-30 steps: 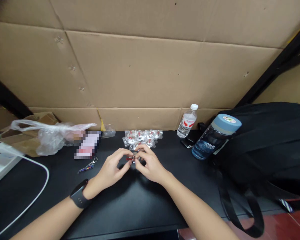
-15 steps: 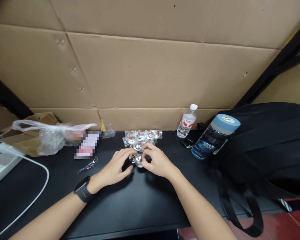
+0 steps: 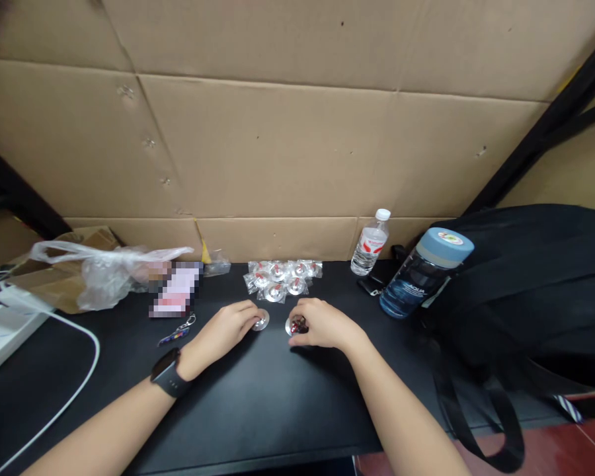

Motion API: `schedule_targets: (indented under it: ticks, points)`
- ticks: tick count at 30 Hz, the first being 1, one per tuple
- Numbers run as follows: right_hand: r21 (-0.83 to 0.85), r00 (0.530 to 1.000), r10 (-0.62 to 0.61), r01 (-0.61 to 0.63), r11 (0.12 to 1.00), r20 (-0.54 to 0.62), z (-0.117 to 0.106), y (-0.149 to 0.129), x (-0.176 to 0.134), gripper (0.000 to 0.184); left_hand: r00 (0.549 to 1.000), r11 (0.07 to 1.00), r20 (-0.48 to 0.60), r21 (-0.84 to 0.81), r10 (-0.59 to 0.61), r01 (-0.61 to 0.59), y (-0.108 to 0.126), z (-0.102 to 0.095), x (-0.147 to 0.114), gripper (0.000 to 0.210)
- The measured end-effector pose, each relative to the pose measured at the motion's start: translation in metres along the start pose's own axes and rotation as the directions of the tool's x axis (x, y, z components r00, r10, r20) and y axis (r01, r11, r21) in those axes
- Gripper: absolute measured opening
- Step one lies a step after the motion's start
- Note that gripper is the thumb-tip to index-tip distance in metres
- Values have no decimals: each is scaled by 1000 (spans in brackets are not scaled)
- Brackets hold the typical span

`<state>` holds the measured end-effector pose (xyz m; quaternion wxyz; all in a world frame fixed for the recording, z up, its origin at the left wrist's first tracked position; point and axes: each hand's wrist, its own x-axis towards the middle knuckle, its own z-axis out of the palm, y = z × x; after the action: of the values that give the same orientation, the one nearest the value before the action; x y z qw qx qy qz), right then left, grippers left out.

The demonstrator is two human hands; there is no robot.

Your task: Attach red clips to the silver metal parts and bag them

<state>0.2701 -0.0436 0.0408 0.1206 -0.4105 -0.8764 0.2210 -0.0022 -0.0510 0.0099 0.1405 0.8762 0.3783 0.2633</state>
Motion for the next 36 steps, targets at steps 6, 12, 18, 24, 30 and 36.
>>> schedule_targets:
  ticks: [6,12,18,24,30,36]
  points:
    - [-82,997,10,-16,997,-72,6,-6,3,19,999,984,-32,-175,-28,22,6,1,1,24]
    - [273,976,38,23,962,-214,17,-27,11,11,970,907,-95,-385,-224,172,8,3,4,15]
    - [622,933,168,72,780,-318,37,-38,18,16,928,680,-40,-692,-371,242,4,9,4,22]
    - [796,942,210,88,599,-262,54,-31,25,26,937,680,-32,-696,-349,230,4,10,3,23]
    - [945,962,255,8,328,-97,52,-30,26,45,957,820,-34,-526,-287,227,4,5,3,17]
    - [943,973,207,31,332,-105,45,-32,23,56,978,890,-45,-424,-205,167,2,-7,7,26]
